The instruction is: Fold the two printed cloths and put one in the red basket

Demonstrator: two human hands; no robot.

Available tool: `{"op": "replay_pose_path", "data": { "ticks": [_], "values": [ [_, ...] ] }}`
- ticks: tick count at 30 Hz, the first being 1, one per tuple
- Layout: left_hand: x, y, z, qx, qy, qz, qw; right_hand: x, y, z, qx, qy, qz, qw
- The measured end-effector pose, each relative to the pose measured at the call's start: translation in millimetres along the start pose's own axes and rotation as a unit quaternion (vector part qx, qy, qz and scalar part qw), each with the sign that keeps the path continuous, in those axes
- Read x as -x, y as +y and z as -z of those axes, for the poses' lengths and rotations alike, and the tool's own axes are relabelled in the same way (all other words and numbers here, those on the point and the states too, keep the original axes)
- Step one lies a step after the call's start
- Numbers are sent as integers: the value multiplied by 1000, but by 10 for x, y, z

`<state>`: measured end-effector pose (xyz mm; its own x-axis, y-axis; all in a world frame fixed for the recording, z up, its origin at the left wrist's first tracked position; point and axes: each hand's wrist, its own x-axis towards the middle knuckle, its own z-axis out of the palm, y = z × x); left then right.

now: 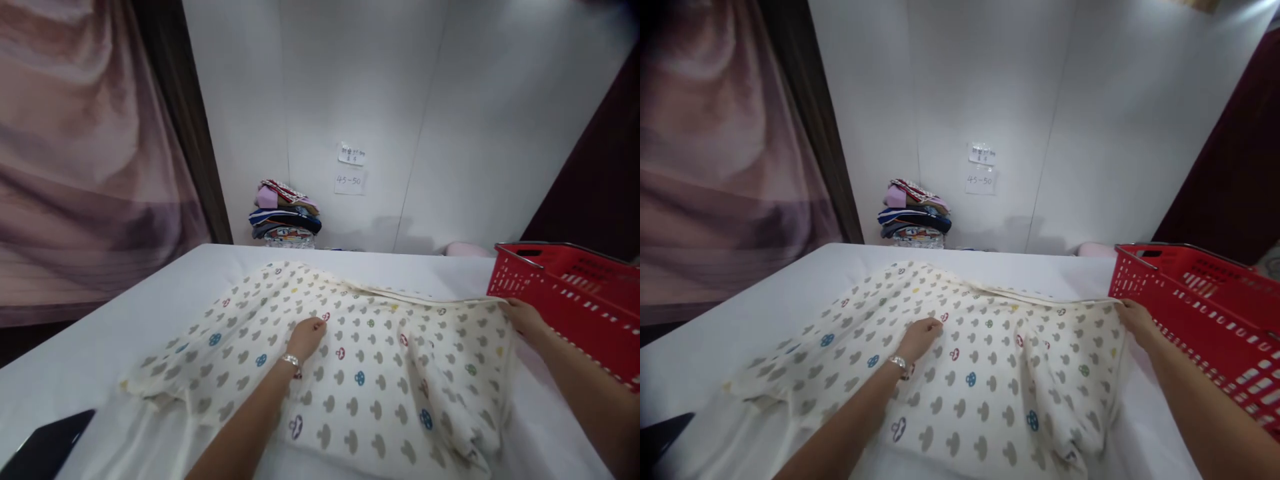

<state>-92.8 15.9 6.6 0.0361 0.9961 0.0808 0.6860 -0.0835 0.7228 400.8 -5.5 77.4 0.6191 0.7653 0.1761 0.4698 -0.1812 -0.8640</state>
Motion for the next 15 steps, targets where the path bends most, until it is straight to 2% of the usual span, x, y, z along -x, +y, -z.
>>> {"op": "replay_pose_path", "data": {
  "ticks": [4, 9, 12, 15],
  "values": [
    [-349, 261, 36, -68, -12, -40, 997, -23, -103, -51, -102, 4, -38, 994],
    [-902, 575, -236, -140, 4, -203, 969, 27, -183, 153, -125, -27, 8, 992],
    [-1122, 656, -420, -199, -20, -271, 942, 109, -231, 305, -116, -26, 42, 992],
    [-1190, 619, -465, -229, -36, -282, 931, 235, -286, 418, -94, -18, 72, 993]
  ]
}}
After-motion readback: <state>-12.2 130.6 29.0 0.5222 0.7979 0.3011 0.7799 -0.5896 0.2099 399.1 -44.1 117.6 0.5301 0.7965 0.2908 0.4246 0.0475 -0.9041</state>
